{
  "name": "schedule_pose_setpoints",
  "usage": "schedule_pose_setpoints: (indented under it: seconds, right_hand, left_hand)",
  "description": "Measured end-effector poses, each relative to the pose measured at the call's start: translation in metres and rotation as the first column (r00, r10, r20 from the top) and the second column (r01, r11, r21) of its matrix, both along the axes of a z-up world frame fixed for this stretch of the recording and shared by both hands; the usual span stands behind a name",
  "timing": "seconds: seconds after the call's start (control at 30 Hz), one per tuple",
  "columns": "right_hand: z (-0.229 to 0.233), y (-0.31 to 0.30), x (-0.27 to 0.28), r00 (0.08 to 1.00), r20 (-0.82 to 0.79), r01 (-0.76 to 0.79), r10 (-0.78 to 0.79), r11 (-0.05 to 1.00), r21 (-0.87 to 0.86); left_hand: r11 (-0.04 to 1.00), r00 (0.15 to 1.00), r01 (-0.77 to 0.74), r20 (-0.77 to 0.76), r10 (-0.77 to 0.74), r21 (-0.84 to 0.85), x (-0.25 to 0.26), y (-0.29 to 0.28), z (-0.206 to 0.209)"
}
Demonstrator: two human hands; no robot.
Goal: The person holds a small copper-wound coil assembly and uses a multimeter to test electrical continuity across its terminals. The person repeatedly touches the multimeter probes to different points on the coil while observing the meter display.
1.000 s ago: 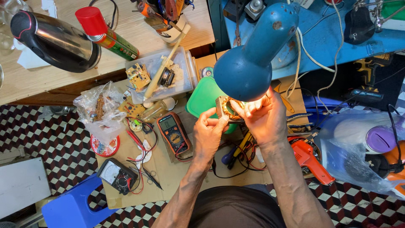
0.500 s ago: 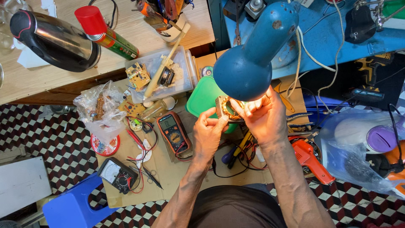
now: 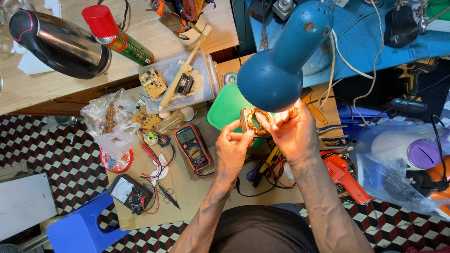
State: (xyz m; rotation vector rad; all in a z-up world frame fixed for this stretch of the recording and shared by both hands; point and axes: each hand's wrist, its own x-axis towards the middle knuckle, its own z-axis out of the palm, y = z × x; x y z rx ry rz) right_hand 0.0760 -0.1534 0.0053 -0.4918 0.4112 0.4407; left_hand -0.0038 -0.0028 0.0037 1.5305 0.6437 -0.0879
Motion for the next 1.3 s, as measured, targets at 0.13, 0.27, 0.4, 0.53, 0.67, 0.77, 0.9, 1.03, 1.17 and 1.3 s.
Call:
schedule_pose_setpoints:
  seconds: [0.13, 0.27, 0.4, 0.53, 0.67, 0.77, 0.9, 1.03, 1.17, 1.3]
  right_hand:
    - [-0.002, 0.001, 0.0, 1.0, -0.005, 0.008, -0.008, 1.0, 0.006]
    - [-0.004, 0.001, -0.001, 1.0, 0.015, -0.004, 0.003, 0.999, 0.05]
    - [0.001, 0.001, -0.003, 1.0, -0.023, 0.006, -0.005, 1.0, 0.02]
    - [0.006, -0.009, -0.008, 0.997, -0.073, 0.021, -0.021, 1.0, -0.004]
    - [0.003, -0.022, -0.023, 0.981, 0.089, 0.185, -0.174, 0.974, -0.133]
    - [-0.002, -0.032, -0.04, 0.96, 0.156, 0.267, -0.23, 0.921, -0.283]
    - [-0.016, -0.036, -0.057, 0.983, -0.024, 0.153, -0.183, 0.883, -0.445]
    - [-0.038, -0.046, -0.073, 0.963, -0.135, 0.12, -0.234, 0.818, -0.563]
    - [-0.063, -0.086, -0.091, 0.947, -0.007, 0.233, -0.322, 0.701, -0.674]
    - [-0.077, -0.111, -0.111, 0.962, 0.018, 0.197, -0.272, 0.648, -0.735]
  left_hand:
    - [1.0, 1.0, 0.0, 0.016, 0.0, -0.001, 0.0, 0.0, -0.001]
    - [1.0, 1.0, -0.004, -0.024, 0.004, -0.01, 0.0, 0.003, -0.002]
    - [0.991, 0.997, -0.055, -0.057, 0.049, -0.119, 0.002, 0.006, 0.0]
    - [0.964, 0.993, -0.098, -0.083, 0.079, -0.249, 0.004, 0.01, 0.006]
    - [0.941, 0.995, -0.094, -0.068, 0.076, -0.325, 0.007, 0.013, 0.008]
    - [0.924, 0.994, -0.102, -0.066, 0.084, -0.368, 0.008, 0.014, 0.008]
    - [0.907, 0.993, -0.111, -0.074, 0.088, -0.405, 0.008, 0.016, 0.008]
    - [0.91, 0.998, -0.067, -0.042, 0.055, -0.41, 0.004, 0.023, 0.003]
    - [0.893, 0.997, -0.066, -0.003, 0.072, -0.446, -0.003, 0.027, -0.007]
    - [0.894, 0.997, -0.045, 0.029, 0.065, -0.446, -0.007, 0.034, -0.017]
